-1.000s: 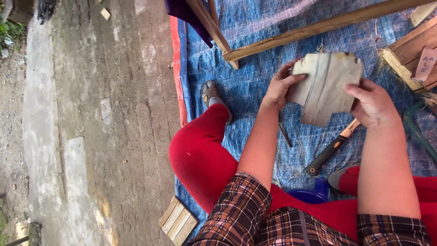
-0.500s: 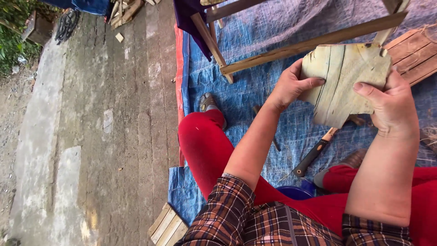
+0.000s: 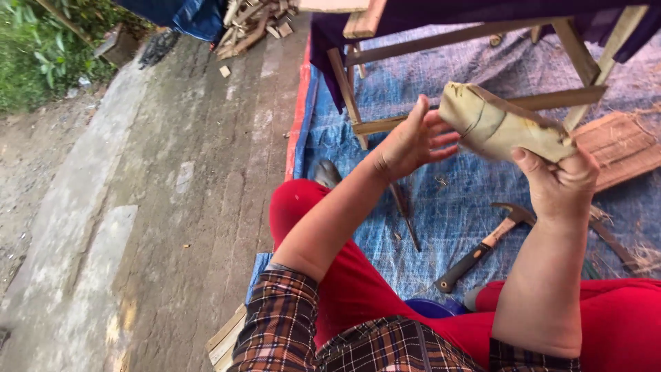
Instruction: Using a hammer and chisel to carve a decorative shape into a small piece of wood while sitting on a tarp.
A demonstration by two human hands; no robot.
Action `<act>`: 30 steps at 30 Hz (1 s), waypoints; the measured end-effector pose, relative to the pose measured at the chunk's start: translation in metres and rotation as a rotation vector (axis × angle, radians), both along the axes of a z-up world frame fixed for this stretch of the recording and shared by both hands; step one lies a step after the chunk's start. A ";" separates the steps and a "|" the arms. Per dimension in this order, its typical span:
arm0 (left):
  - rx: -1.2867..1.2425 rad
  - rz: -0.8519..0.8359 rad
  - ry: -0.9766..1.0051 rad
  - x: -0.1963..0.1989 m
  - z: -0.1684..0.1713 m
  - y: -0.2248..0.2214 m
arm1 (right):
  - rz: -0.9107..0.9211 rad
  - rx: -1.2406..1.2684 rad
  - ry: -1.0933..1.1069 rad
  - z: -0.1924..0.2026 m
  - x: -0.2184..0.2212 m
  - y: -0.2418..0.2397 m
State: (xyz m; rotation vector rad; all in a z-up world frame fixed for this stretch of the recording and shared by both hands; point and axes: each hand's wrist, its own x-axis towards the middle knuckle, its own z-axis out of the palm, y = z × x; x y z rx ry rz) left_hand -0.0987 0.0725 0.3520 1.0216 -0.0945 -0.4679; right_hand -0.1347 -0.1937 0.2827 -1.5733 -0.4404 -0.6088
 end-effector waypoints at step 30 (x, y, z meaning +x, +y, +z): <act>0.246 0.138 0.243 0.071 -0.060 0.036 | 0.383 0.858 0.809 -0.034 0.031 0.056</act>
